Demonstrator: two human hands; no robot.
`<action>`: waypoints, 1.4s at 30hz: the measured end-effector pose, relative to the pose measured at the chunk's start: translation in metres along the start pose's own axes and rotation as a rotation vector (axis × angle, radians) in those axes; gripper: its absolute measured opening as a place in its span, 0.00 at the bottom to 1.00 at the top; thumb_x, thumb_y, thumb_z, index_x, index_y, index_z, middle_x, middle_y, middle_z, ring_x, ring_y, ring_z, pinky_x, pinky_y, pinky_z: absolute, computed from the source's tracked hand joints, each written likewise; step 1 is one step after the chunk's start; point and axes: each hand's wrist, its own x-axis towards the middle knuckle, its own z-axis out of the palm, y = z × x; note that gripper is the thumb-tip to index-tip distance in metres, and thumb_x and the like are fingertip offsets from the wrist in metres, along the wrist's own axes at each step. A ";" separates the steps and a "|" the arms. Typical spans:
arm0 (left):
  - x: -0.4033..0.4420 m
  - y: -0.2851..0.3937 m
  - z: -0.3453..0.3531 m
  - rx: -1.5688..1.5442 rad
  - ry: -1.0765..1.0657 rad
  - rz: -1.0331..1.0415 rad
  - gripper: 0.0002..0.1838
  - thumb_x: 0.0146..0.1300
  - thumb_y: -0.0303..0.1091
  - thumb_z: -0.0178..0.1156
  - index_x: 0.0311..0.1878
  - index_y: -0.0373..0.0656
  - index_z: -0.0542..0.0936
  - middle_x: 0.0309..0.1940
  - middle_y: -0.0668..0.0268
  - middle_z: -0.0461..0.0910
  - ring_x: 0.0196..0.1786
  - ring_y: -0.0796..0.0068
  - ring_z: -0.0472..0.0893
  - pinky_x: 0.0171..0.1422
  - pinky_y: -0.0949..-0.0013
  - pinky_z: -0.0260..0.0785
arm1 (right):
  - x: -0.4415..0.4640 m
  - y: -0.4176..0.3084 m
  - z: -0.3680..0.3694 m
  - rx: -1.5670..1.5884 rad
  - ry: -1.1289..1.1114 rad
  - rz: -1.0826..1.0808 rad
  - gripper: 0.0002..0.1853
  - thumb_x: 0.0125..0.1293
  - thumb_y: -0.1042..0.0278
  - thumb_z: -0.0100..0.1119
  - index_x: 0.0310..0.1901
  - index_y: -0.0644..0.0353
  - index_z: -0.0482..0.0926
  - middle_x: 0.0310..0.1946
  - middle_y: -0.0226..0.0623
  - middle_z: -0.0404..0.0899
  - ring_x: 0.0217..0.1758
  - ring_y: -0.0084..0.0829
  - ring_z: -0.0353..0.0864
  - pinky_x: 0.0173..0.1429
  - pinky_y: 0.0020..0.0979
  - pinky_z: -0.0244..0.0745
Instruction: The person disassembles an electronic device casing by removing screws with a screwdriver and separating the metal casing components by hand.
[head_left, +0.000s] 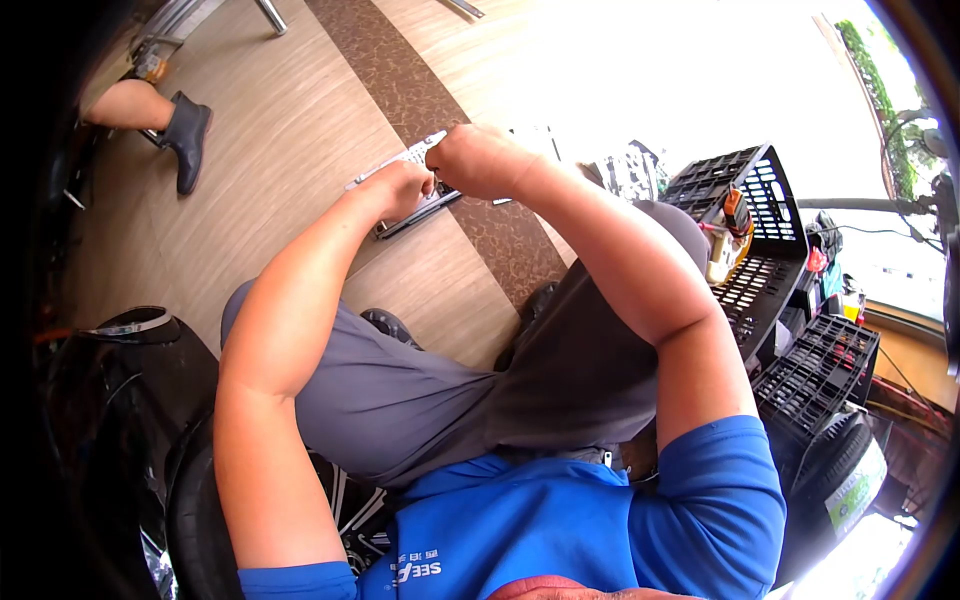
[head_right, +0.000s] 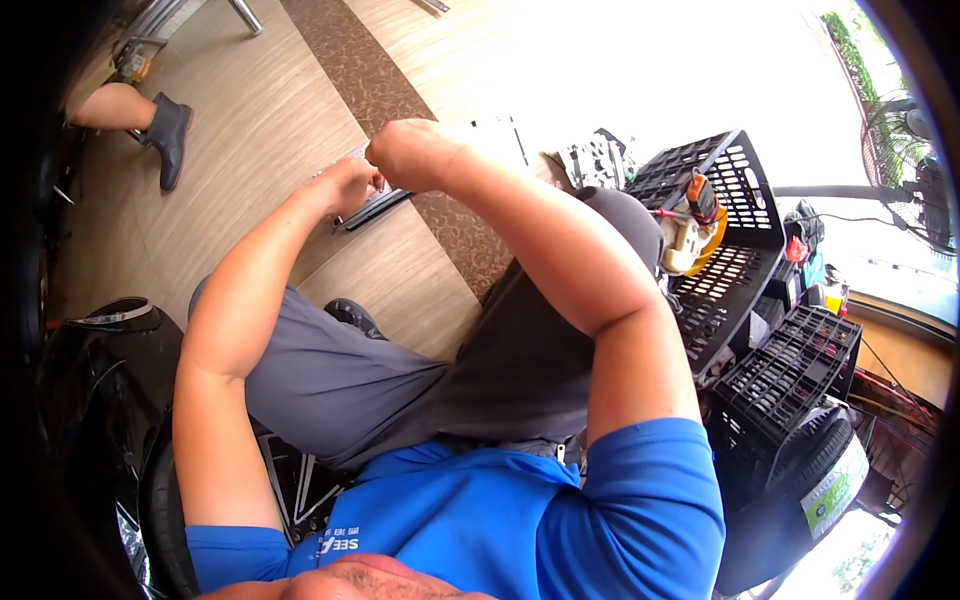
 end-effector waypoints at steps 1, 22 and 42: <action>0.001 -0.001 0.001 -0.001 0.000 0.000 0.13 0.53 0.19 0.50 0.38 0.43 0.79 0.40 0.53 0.82 0.45 0.56 0.80 0.50 0.62 0.71 | 0.001 0.000 0.001 -0.003 0.004 -0.008 0.07 0.62 0.68 0.54 0.35 0.55 0.83 0.29 0.44 0.83 0.37 0.45 0.83 0.44 0.42 0.77; 0.012 -0.014 0.013 -0.019 0.034 0.016 0.08 0.59 0.22 0.50 0.37 0.42 0.79 0.39 0.53 0.81 0.42 0.58 0.78 0.49 0.61 0.70 | 0.001 -0.015 0.003 -0.103 -0.047 0.032 0.08 0.62 0.67 0.55 0.34 0.56 0.85 0.31 0.43 0.84 0.38 0.41 0.85 0.42 0.40 0.79; 0.011 -0.016 0.013 -0.026 0.040 0.048 0.07 0.60 0.23 0.51 0.36 0.40 0.79 0.41 0.51 0.81 0.44 0.62 0.77 0.53 0.63 0.69 | -0.002 -0.013 -0.007 -0.002 -0.063 0.045 0.09 0.61 0.64 0.61 0.35 0.60 0.86 0.36 0.46 0.85 0.44 0.44 0.85 0.48 0.40 0.79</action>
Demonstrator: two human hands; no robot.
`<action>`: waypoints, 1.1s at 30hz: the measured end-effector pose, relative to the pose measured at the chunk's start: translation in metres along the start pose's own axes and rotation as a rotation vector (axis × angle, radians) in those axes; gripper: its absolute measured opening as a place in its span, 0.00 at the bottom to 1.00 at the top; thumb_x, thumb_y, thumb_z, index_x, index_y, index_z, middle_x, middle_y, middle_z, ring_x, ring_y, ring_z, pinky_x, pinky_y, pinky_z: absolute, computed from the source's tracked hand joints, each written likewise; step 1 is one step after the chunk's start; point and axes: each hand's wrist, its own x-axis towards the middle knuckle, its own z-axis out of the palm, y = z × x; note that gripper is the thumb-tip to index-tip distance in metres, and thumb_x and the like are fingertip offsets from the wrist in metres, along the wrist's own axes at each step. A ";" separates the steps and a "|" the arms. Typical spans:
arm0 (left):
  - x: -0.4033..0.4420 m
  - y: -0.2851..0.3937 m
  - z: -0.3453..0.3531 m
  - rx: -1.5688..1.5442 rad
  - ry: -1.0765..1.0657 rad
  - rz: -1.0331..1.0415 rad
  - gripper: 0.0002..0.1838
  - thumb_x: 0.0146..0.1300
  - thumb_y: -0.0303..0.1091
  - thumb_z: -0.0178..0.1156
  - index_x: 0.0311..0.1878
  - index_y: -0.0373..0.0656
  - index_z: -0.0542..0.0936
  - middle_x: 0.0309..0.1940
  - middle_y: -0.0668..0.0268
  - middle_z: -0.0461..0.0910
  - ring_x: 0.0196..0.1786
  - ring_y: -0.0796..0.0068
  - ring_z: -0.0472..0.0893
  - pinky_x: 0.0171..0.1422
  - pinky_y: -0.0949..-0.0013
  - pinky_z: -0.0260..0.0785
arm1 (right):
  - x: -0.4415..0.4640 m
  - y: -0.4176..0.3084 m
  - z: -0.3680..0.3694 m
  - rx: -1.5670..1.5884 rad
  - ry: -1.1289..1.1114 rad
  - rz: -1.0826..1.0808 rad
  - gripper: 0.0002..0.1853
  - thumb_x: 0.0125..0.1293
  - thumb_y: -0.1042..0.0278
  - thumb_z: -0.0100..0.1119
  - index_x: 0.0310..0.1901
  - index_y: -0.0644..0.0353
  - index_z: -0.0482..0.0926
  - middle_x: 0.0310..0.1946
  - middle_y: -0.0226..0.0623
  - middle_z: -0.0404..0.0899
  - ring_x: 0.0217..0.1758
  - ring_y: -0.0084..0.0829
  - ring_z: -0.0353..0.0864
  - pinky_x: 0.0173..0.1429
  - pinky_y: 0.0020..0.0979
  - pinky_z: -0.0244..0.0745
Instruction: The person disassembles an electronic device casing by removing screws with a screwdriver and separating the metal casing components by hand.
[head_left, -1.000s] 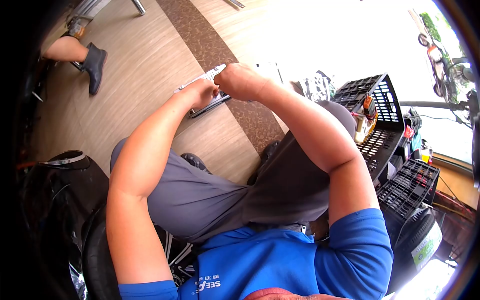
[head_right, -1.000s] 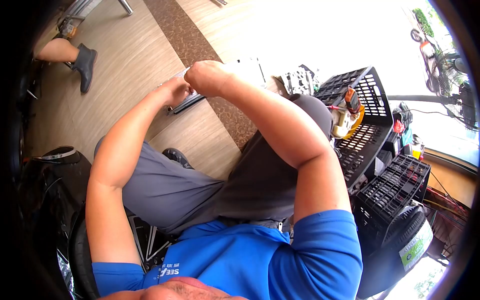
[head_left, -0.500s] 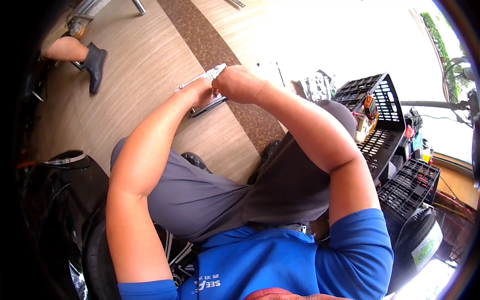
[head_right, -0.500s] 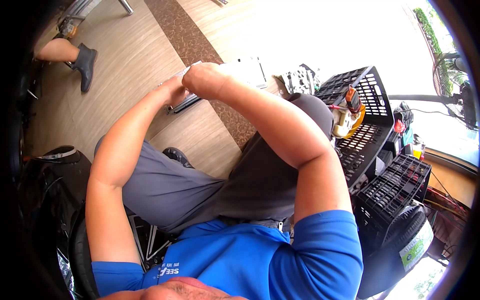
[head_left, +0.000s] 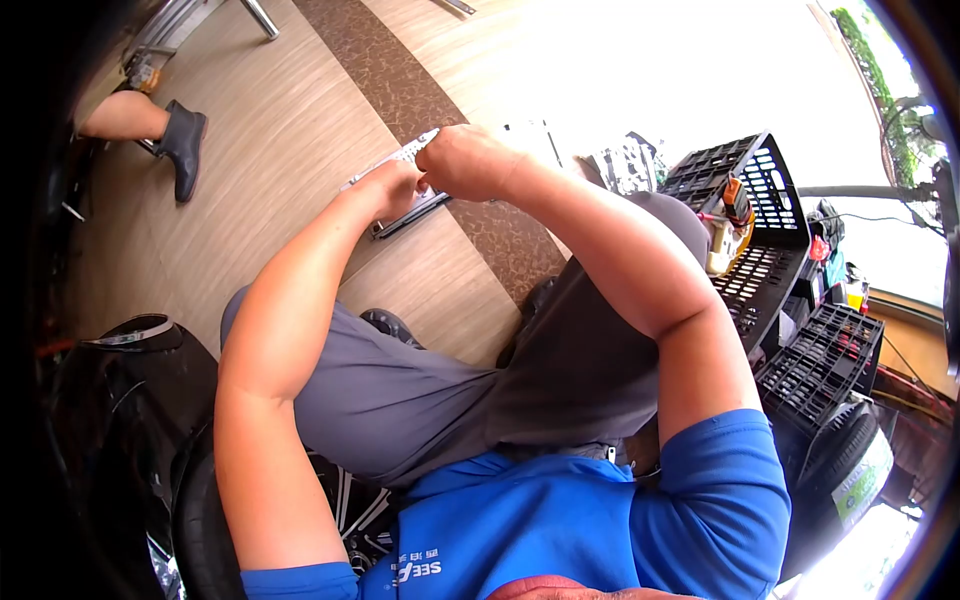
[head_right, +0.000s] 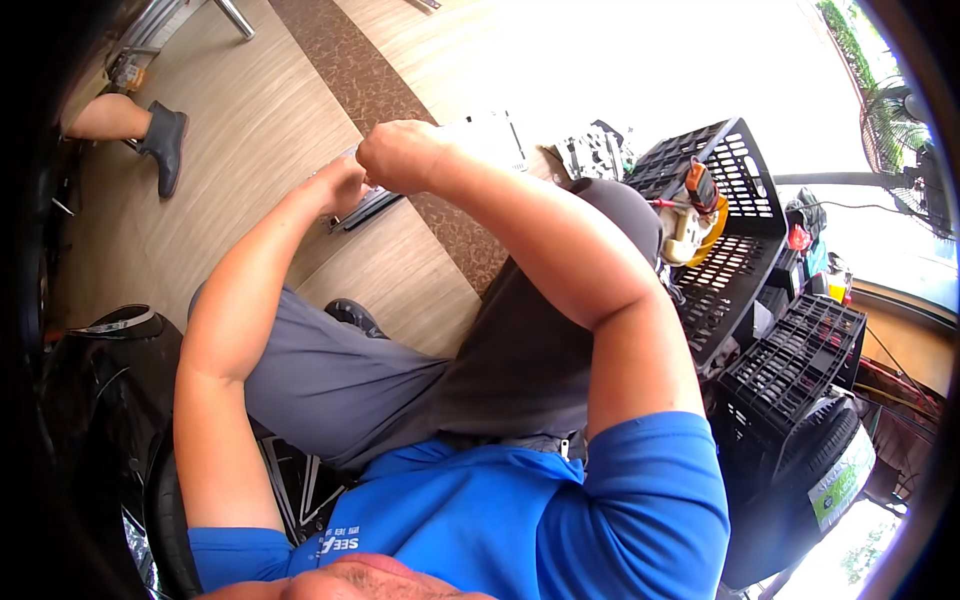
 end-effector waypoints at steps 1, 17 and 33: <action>0.000 0.000 0.000 0.000 0.000 0.000 0.07 0.60 0.23 0.51 0.36 0.40 0.79 0.41 0.51 0.81 0.44 0.62 0.77 0.53 0.63 0.69 | 0.001 0.001 0.001 -0.011 -0.004 -0.006 0.09 0.61 0.63 0.61 0.34 0.60 0.86 0.36 0.47 0.85 0.44 0.44 0.85 0.48 0.39 0.79; -0.004 0.008 -0.007 0.095 -0.036 -0.020 0.10 0.65 0.30 0.51 0.44 0.41 0.80 0.46 0.51 0.81 0.51 0.54 0.79 0.55 0.59 0.70 | 0.003 0.003 0.011 -0.041 0.040 -0.031 0.08 0.63 0.63 0.58 0.35 0.54 0.85 0.30 0.43 0.84 0.39 0.42 0.85 0.44 0.41 0.78; -0.004 0.011 0.001 -0.393 0.118 -0.030 0.06 0.61 0.26 0.51 0.39 0.40 0.77 0.40 0.55 0.81 0.44 0.66 0.77 0.52 0.64 0.67 | 0.000 0.002 0.012 -0.051 -0.021 -0.141 0.08 0.60 0.68 0.56 0.36 0.52 0.86 0.31 0.42 0.84 0.39 0.42 0.85 0.44 0.39 0.79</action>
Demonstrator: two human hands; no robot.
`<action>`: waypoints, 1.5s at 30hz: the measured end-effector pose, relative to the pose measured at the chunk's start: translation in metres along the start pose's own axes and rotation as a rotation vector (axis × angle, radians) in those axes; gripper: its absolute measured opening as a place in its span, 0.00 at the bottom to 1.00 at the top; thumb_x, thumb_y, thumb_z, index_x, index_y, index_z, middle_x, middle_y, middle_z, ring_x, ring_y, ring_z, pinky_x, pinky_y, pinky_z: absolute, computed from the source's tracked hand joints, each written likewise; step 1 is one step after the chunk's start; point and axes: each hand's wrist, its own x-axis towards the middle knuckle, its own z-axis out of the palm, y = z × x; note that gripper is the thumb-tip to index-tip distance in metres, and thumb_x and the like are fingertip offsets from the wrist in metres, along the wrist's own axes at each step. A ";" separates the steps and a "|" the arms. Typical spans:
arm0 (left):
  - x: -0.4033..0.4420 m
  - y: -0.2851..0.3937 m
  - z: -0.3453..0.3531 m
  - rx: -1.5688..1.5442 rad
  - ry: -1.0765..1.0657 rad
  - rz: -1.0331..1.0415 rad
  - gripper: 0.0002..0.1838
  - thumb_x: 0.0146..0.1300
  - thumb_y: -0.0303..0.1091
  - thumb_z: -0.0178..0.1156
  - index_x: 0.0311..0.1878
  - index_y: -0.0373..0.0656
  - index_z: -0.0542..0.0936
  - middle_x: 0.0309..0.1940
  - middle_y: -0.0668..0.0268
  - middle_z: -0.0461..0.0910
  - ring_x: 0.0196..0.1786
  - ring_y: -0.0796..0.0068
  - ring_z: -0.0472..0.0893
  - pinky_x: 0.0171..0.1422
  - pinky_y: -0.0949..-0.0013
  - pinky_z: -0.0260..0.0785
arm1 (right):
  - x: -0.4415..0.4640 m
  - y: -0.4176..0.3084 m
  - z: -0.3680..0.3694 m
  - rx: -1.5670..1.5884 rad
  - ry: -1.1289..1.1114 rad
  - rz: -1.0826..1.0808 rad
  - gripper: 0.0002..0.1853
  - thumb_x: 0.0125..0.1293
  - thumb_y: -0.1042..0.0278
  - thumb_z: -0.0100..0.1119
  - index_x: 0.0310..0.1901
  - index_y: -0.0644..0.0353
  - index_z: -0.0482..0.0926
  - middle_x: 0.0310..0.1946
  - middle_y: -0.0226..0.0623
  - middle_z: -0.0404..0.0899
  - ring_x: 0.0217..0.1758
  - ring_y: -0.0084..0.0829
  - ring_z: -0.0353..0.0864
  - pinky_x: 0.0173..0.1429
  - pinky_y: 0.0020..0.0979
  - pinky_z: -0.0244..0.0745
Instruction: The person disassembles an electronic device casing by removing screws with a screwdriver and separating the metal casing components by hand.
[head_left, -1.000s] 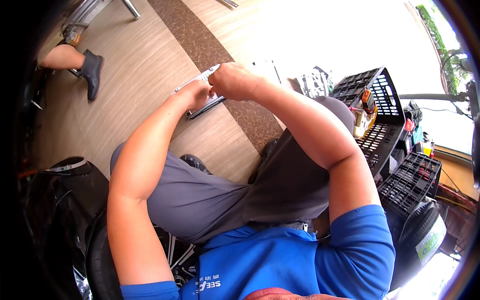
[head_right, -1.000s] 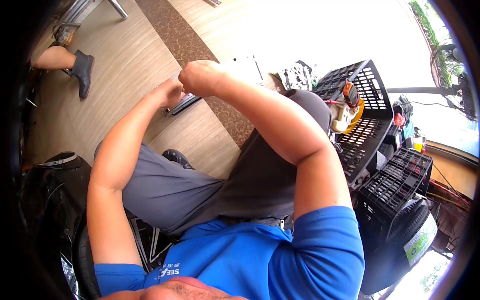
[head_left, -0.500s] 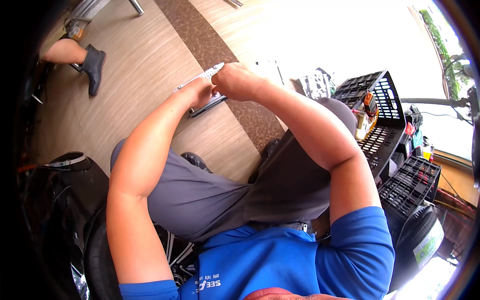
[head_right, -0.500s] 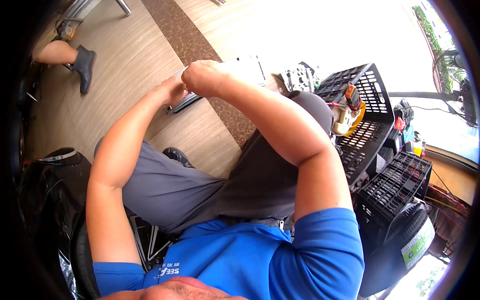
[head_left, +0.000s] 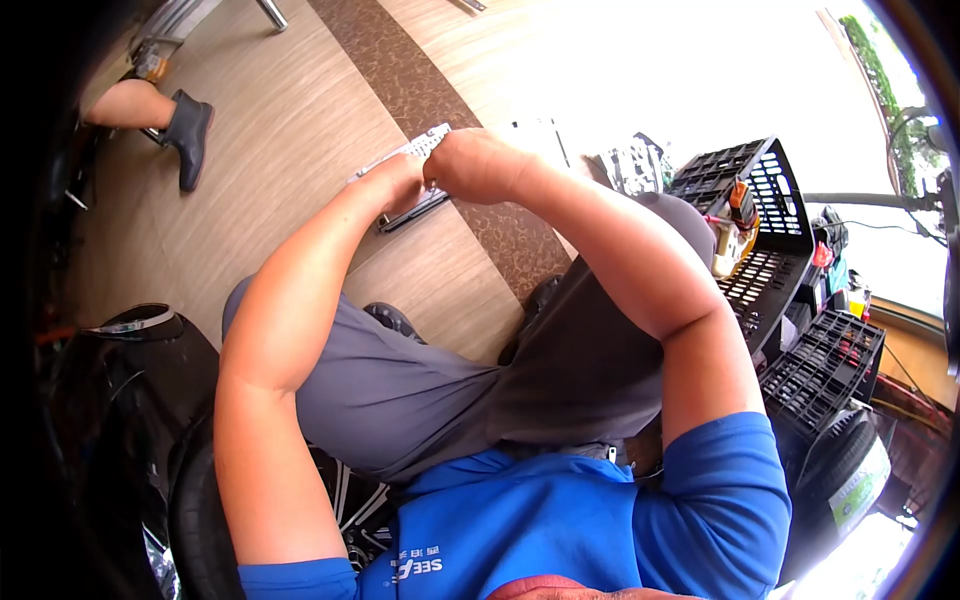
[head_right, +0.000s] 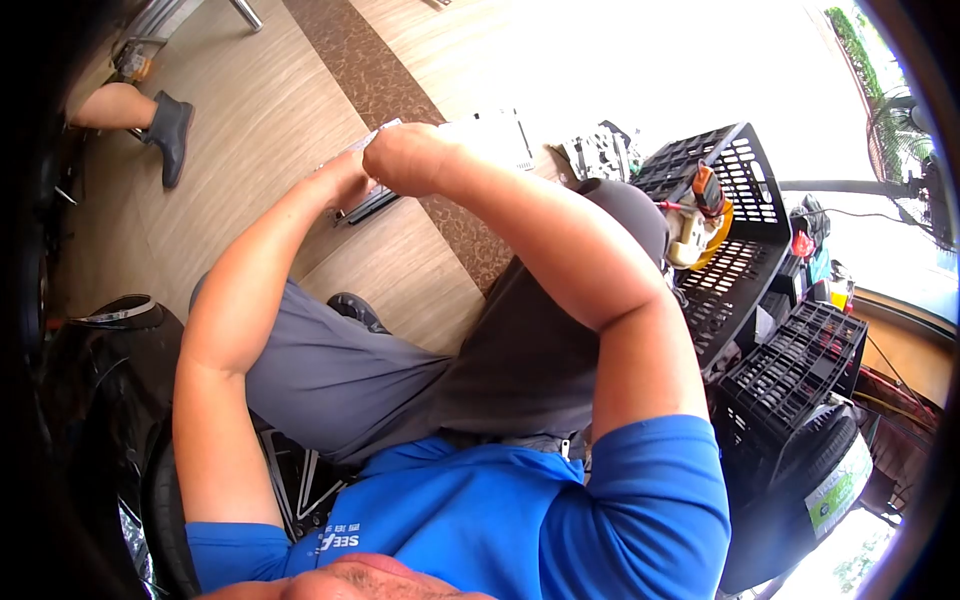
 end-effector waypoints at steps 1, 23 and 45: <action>0.003 -0.007 -0.001 0.000 -0.001 0.000 0.06 0.61 0.26 0.51 0.39 0.40 0.77 0.40 0.55 0.81 0.44 0.66 0.77 0.52 0.64 0.67 | -0.001 0.000 -0.007 -0.006 0.002 0.036 0.08 0.60 0.68 0.55 0.35 0.53 0.85 0.31 0.43 0.84 0.39 0.42 0.85 0.44 0.40 0.79; 0.006 -0.012 -0.004 0.410 -0.109 0.082 0.05 0.61 0.25 0.48 0.35 0.40 0.75 0.36 0.51 0.79 0.39 0.59 0.74 0.47 0.61 0.68 | 0.000 -0.009 -0.014 0.015 -0.029 0.158 0.09 0.62 0.67 0.56 0.34 0.61 0.86 0.36 0.48 0.85 0.44 0.43 0.85 0.49 0.38 0.80; 0.001 -0.003 -0.005 0.412 -0.082 0.108 0.10 0.61 0.22 0.49 0.41 0.41 0.80 0.43 0.51 0.81 0.47 0.58 0.79 0.53 0.61 0.70 | -0.002 0.002 -0.002 -0.054 0.075 0.071 0.07 0.58 0.71 0.57 0.34 0.54 0.85 0.28 0.41 0.84 0.36 0.41 0.85 0.42 0.39 0.78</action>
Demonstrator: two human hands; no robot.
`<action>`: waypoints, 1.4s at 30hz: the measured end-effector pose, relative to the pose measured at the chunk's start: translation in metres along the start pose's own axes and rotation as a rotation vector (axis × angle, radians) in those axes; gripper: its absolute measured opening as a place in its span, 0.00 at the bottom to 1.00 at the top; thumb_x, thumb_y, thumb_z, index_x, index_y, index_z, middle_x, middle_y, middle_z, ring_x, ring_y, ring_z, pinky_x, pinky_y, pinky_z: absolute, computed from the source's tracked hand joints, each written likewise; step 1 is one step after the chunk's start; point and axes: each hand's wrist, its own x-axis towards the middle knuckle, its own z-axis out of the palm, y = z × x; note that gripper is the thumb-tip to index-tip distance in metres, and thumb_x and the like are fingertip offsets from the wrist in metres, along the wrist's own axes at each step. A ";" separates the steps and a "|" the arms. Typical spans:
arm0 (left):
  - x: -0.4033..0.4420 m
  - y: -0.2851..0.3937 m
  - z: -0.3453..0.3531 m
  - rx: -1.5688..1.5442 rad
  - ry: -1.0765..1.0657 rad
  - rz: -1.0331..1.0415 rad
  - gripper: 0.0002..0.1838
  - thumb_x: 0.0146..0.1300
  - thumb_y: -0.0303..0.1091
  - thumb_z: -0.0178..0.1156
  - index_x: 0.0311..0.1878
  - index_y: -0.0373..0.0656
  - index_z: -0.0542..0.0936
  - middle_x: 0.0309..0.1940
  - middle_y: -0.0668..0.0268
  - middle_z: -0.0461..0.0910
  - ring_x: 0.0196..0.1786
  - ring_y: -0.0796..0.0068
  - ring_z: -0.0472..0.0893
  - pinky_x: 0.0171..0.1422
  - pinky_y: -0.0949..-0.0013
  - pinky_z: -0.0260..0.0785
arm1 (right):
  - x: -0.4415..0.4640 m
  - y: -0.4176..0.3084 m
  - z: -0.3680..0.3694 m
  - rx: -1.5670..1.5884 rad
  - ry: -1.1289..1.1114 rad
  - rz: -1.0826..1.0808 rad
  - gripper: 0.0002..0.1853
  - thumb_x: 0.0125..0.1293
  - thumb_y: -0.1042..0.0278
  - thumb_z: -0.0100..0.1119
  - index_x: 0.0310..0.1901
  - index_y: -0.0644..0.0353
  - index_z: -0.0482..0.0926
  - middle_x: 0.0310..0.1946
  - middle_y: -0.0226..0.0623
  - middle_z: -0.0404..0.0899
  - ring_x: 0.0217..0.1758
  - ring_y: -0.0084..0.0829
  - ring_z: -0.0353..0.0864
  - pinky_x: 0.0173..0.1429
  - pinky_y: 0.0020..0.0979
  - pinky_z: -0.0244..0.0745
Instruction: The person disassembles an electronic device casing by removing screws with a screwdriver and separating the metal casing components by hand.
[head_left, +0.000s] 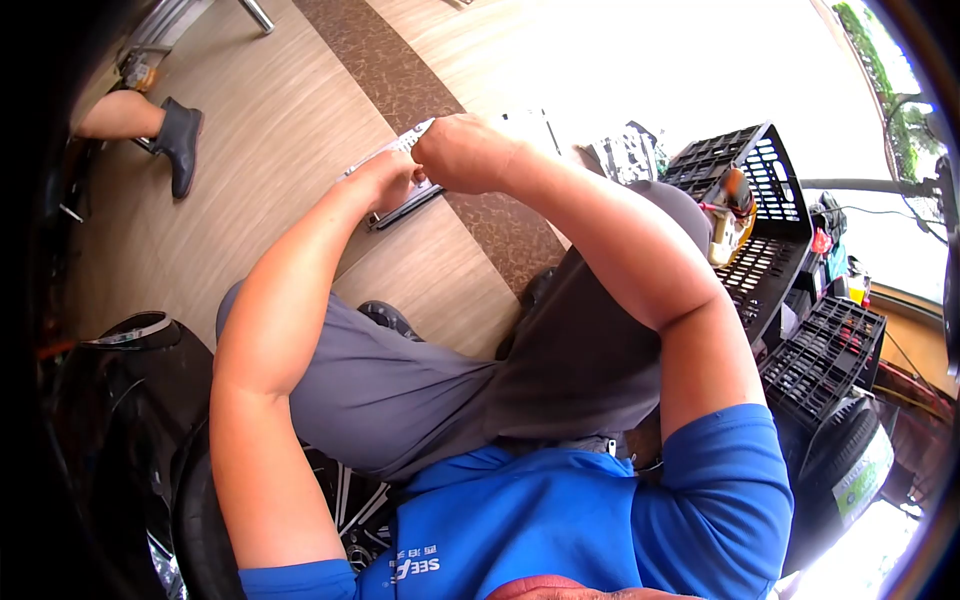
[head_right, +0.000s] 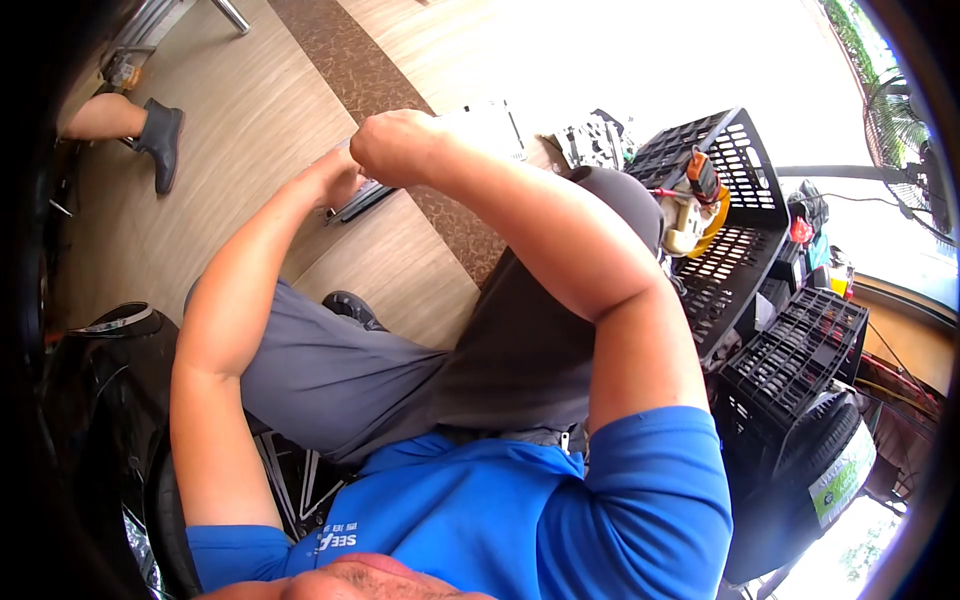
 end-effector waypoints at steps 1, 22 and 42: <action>0.000 -0.003 0.002 0.034 0.005 -0.002 0.10 0.61 0.23 0.49 0.40 0.41 0.79 0.41 0.51 0.81 0.45 0.59 0.78 0.52 0.61 0.70 | 0.000 0.000 0.002 -0.004 0.010 -0.010 0.07 0.59 0.70 0.56 0.33 0.55 0.85 0.28 0.42 0.84 0.36 0.41 0.85 0.41 0.39 0.78; -0.002 0.003 -0.002 -0.088 0.019 0.004 0.06 0.59 0.21 0.47 0.35 0.41 0.73 0.34 0.55 0.77 0.37 0.62 0.71 0.45 0.61 0.67 | 0.004 -0.008 0.000 0.043 -0.085 0.083 0.12 0.67 0.59 0.54 0.40 0.50 0.87 0.34 0.43 0.84 0.41 0.42 0.84 0.47 0.41 0.78; 0.003 0.001 -0.002 -0.335 -0.046 -0.184 0.08 0.61 0.26 0.51 0.38 0.41 0.80 0.39 0.52 0.81 0.42 0.59 0.77 0.49 0.60 0.70 | 0.006 -0.005 -0.001 0.043 -0.080 0.064 0.12 0.67 0.59 0.55 0.37 0.56 0.84 0.32 0.43 0.84 0.40 0.42 0.84 0.48 0.43 0.78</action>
